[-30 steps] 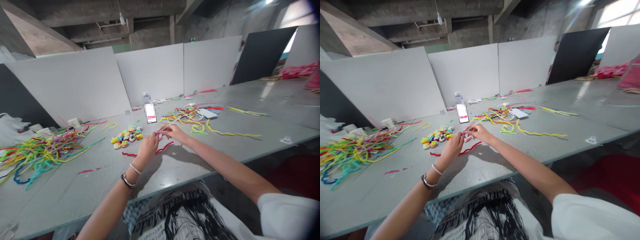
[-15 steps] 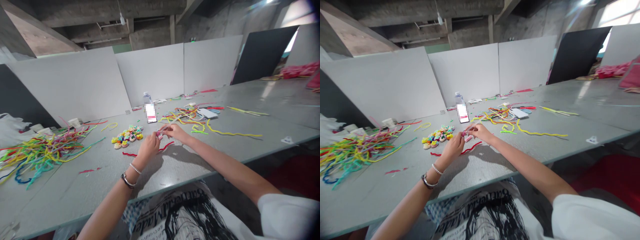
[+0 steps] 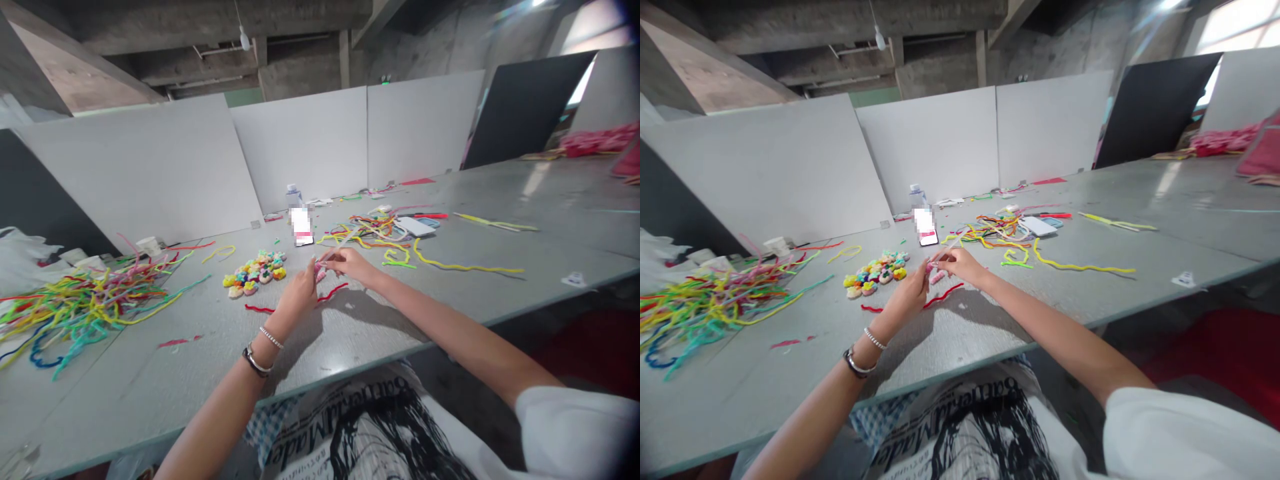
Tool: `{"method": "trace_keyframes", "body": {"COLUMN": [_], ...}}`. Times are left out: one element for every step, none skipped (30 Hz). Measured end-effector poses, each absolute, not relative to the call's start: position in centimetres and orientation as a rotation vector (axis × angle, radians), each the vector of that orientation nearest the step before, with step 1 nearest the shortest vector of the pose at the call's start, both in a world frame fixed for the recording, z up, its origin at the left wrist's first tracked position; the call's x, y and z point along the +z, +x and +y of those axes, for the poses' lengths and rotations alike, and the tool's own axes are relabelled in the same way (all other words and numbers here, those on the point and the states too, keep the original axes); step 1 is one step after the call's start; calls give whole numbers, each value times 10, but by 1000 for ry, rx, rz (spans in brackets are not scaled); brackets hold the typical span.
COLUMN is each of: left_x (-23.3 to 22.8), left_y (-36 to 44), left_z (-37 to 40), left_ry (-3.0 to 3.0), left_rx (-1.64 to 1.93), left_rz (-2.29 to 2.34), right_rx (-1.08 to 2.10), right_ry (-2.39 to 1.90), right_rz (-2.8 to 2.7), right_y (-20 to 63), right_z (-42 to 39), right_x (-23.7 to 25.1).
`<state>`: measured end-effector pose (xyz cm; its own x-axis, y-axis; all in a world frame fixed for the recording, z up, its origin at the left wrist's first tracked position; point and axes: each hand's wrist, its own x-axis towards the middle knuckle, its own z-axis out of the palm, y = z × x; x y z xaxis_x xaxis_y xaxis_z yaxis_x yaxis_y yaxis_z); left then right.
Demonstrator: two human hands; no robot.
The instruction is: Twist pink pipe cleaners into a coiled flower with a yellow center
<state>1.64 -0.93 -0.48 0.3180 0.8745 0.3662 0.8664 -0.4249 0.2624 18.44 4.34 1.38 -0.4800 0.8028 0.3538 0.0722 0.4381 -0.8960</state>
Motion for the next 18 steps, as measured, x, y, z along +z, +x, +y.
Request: {"method": "trace_keyframes", "body": {"left_x": [-5,-5,-5,-5,-5,-5,-5,-5,-5,-4,-4,-3,-3,-2,-2,-2,-2,-2], "left_y": [17,17,17,17,17,16,16,16,16,16,16,17,17,17,18,18,19,19], "left_z": [-9,-9,-9,-9,-9,-9,-9,-9,-10,-10,-10,-11,-11,-12,-12,-13,-13,-14], "left_ry": [2538,2545,2553,2559,2563,2566,2568,2571,2576,2583,2590,2594,2595,2596,2595,2594,2595,2597], "left_rx": [726,726,723,715,705,695,685,675,669,662,653,641,632,626,623,625,630,636], "left_rz": [1669,1668,1674,1687,1704,1718,1730,1739,1747,1756,1764,1774,1785,1799,1816,1835,1853,1868], "right_rx": [1106,1106,1106,1106,1107,1112,1118,1126,1133,1139,1144,1150,1155,1161,1168,1173,1178,1181], "right_ry": [-743,-745,-746,-747,-746,-743,-741,-737,-734,-731,-731,-733,-736,-737,-739,-740,-742,-743], "right_rz": [-1854,-1851,-1850,-1849,-1848,-1848,-1848,-1848,-1848,-1848,-1846,-1843,-1842,-1842,-1843,-1845,-1847,-1849], "right_y": [184,184,185,185,185,185,185,184,184,184,184,184,184,184,184,184,184,184], "right_z": [44,44,44,43,43,43,43,43,42,42,42,42,42,42,42,42,43,43], "right_x": [13,13,13,13,14,14,14,14,15,15,15,15,15,15,14,14,14,13]}}
